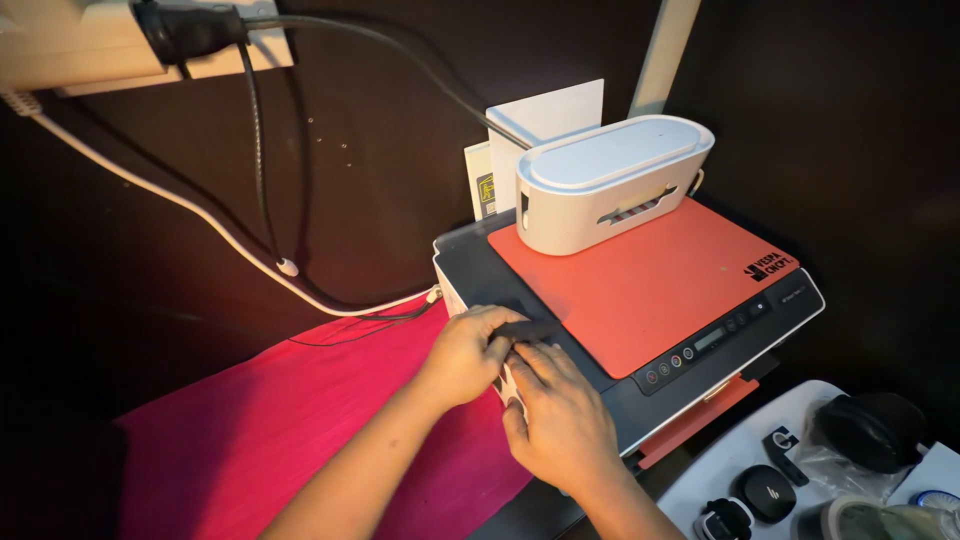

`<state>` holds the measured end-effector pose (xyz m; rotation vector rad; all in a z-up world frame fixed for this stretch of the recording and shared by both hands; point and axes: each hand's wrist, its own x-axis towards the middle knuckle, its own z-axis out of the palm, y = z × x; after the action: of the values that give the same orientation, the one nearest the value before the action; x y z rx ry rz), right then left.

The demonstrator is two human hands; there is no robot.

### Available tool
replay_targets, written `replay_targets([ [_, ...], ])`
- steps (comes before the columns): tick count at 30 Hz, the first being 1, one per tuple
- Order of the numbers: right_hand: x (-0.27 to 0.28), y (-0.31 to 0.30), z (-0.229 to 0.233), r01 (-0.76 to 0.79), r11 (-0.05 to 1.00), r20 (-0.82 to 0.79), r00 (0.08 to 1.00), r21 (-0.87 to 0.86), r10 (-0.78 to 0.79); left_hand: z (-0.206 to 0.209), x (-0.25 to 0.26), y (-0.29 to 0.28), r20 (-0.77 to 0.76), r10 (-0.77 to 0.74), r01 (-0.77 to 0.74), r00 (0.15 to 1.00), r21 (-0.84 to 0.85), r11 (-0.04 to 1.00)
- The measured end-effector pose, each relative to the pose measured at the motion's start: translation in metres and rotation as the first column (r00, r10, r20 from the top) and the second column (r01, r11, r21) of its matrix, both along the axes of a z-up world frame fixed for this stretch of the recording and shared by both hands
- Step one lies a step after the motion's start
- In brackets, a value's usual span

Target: Cleaning a printer and organizing various items on a desk and shelf.

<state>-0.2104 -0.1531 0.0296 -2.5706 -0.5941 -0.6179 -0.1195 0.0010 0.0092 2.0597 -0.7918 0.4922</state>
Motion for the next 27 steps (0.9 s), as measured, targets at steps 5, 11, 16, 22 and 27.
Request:
replay_targets([
  [5, 0.002, -0.001, -0.005, -0.011, 1.000, 0.057, 0.998, 0.009, 0.010, 0.042, 0.031, -0.012, -0.287, 0.078, -0.191, 0.955, -0.388, 0.902],
  [11, 0.002, -0.002, -0.005, -0.025, 0.999, 0.075, 0.997, 0.022, 0.023, 0.037, 0.080, -0.072, -0.183, 0.366, -0.408, 0.913, -0.373, 0.833],
  [16, 0.003, -0.002, -0.002, 0.031, 1.000, -0.045, 0.999, -0.005, -0.031, 0.016, 0.060, -0.092, -0.118, 0.357, -0.351, 0.927, 0.067, 0.934],
  [22, 0.000, -0.004, 0.000, -0.033, 0.999, -0.022, 0.999, 0.034, 0.034, 0.008, 0.065, -0.106, 0.085, -0.040, 0.011, 0.996, 0.321, 0.947],
  [27, 0.001, -0.002, -0.005, 0.089, 0.989, -0.339, 0.932, -0.120, -0.126, 0.029, 0.034, -0.096, -0.056, -0.469, 0.461, 0.882, 0.319, 0.828],
])
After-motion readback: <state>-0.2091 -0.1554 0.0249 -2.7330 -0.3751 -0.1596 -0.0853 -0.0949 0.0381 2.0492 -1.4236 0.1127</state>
